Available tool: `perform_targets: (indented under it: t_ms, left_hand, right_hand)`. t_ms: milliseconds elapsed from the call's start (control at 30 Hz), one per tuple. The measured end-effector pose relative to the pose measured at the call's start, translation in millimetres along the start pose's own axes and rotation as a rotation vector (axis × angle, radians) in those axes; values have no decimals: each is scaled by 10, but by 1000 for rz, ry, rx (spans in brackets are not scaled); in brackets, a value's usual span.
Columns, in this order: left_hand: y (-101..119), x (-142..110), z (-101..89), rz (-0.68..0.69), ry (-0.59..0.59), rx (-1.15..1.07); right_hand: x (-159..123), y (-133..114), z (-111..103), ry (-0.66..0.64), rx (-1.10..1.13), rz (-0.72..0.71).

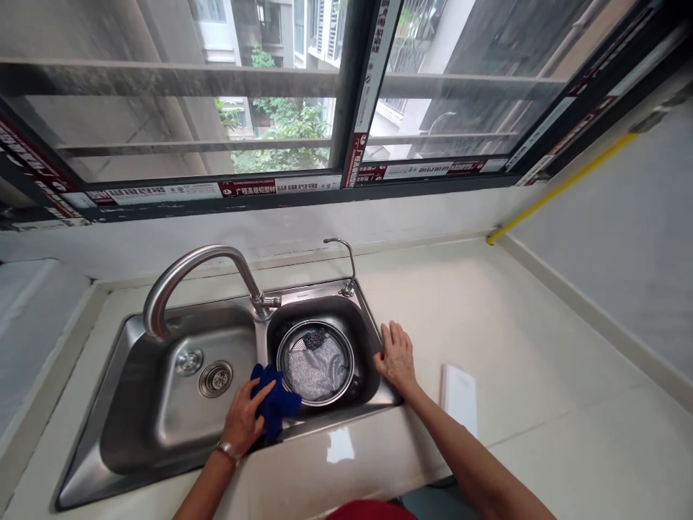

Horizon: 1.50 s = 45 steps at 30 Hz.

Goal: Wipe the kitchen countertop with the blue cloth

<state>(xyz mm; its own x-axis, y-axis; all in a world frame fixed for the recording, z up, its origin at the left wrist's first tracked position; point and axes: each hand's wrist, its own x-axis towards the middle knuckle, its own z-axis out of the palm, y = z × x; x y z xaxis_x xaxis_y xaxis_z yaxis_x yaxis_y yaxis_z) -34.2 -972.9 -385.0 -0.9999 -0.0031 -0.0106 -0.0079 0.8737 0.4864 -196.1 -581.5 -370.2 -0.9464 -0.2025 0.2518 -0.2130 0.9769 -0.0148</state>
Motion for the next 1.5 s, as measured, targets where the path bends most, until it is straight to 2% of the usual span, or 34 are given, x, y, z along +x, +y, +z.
perform_targets:
  t_ms: [67, 200, 267, 333, 467, 633, 700, 933, 1067, 1333, 1500]
  left_hand:
    - [-12, 208, 7, -45, 54, 9]
    - [27, 933, -46, -131, 167, 21]
    - [64, 1273, -90, -230, 235, 9]
    - [100, 1505, -126, -331, 317, -22]
    - [125, 1701, -158, -472, 434, -94]
    - [89, 1873, -207, -598, 482, -102]
    - [64, 1924, -250, -593, 466, -111]
    - [-223, 1896, -423, -468, 305, -133]
    - [-383, 1801, -400, -478, 296, -123]
    - [-245, 1292, -80, -194, 158, -121]
    - [-164, 868, -53, -94, 59, -106]
  right_hand:
    - [14, -5, -11, -8, 9, 9]
    - [23, -1, 4, -16, 5, 11]
    - [23, 4, 23, -13, -7, 15]
    - [24, 9, 41, -6, -16, 21]
    - [30, 19, 55, -9, -10, 27]
    - [39, 25, 40, 7, 33, 18]
    - [42, 19, 28, 9, 29, 18]
    - [46, 12, -1, -11, 24, 25]
    - [42, 29, 11, -28, 25, 34]
    - [38, 9, -46, -60, 2, 42]
    - [30, 1, -67, -80, -19, 52]
